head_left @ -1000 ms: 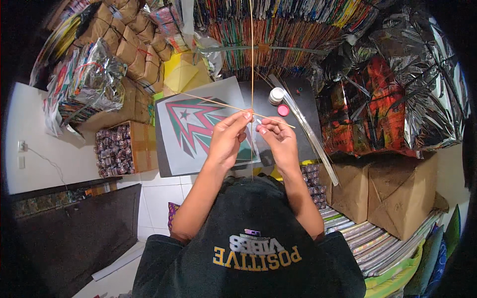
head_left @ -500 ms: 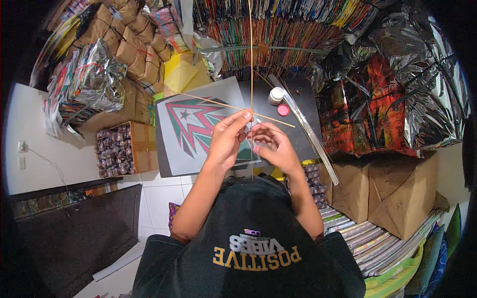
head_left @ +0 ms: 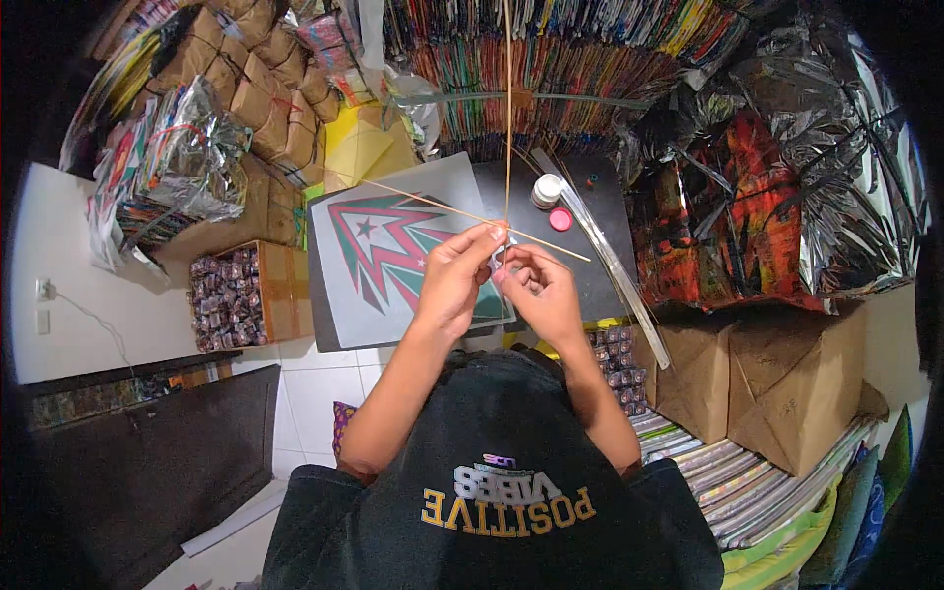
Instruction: The person selects a printed kite sheet and places it on a table. They then break two wooden sticks to size and tie them together with string to form a cross-shaped frame structure.
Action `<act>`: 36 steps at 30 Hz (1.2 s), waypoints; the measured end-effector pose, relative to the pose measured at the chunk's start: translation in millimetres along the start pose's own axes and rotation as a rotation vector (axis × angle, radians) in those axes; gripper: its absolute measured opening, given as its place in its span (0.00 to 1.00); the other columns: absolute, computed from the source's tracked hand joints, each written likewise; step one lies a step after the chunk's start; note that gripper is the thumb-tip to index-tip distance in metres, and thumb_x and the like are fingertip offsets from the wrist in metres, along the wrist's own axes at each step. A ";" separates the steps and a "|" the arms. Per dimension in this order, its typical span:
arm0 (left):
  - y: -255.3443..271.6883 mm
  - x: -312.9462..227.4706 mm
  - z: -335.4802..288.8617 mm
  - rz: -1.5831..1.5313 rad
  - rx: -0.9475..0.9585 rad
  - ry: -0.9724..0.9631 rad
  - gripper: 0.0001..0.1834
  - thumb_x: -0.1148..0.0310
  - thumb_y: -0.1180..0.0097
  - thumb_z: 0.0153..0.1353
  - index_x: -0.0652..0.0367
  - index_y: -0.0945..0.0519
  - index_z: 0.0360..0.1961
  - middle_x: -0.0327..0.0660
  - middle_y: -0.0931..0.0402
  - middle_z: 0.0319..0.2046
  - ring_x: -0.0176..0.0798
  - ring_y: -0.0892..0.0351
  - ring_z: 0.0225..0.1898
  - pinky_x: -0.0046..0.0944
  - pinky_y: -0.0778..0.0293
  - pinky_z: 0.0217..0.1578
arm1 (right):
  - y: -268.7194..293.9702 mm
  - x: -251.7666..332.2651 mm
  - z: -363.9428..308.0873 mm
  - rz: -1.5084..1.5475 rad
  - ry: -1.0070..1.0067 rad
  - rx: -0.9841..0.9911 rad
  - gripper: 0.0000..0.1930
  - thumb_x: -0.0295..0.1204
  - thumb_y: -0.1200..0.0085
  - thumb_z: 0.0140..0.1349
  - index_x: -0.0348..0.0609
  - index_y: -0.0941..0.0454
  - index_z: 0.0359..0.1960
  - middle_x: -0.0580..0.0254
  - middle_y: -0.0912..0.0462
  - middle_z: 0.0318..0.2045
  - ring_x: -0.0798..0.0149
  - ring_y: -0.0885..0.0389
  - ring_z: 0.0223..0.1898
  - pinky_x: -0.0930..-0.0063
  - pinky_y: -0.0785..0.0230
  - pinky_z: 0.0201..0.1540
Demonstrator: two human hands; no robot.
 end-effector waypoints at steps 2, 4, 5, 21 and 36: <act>-0.9 1.9 -0.6 0.000 -0.002 0.010 0.12 0.66 0.36 0.65 0.60 0.14 0.46 0.29 0.17 0.32 0.20 0.34 0.25 0.24 0.40 0.28 | -0.4 3.8 0.7 0.081 0.049 -0.048 0.12 0.21 0.37 0.61 0.35 0.23 0.46 0.71 0.22 0.36 0.83 0.27 0.34 0.88 0.33 0.35; -1.8 3.5 -0.2 0.005 -0.002 0.016 0.12 0.66 0.36 0.65 0.60 0.14 0.46 0.29 0.18 0.32 0.19 0.33 0.26 0.24 0.40 0.28 | 0.7 5.5 0.9 0.148 0.079 -0.078 0.12 0.20 0.37 0.61 0.36 0.23 0.46 0.71 0.22 0.36 0.83 0.28 0.33 0.88 0.33 0.35; -1.8 3.4 -0.3 0.009 -0.003 0.016 0.12 0.66 0.36 0.65 0.60 0.14 0.46 0.29 0.18 0.32 0.19 0.33 0.26 0.24 0.39 0.28 | 0.4 5.8 1.1 0.174 0.084 -0.080 0.12 0.20 0.37 0.61 0.36 0.23 0.46 0.71 0.22 0.36 0.83 0.27 0.34 0.87 0.32 0.36; 0.3 3.0 2.0 0.022 -0.003 0.030 0.13 0.66 0.36 0.64 0.61 0.14 0.46 0.30 0.17 0.33 0.20 0.33 0.26 0.25 0.41 0.28 | -7.5 -17.5 1.8 0.728 -0.190 0.042 0.11 0.23 0.40 0.65 0.36 0.23 0.48 0.63 0.17 0.38 0.75 0.23 0.33 0.81 0.35 0.33; 3.0 0.8 2.5 -0.035 0.006 0.060 0.12 0.66 0.37 0.66 0.60 0.15 0.47 0.30 0.18 0.35 0.20 0.35 0.27 0.26 0.40 0.29 | 5.9 0.9 3.7 0.229 0.033 0.112 0.12 0.28 0.42 0.69 0.38 0.23 0.52 0.69 0.20 0.44 0.76 0.25 0.44 0.79 0.31 0.50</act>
Point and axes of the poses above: each hand's wrist, its own z-axis towards the middle knuckle, its own y-axis out of the back of the hand, x = y × z, the point moved 10 cm from there along z, towards the middle knuckle
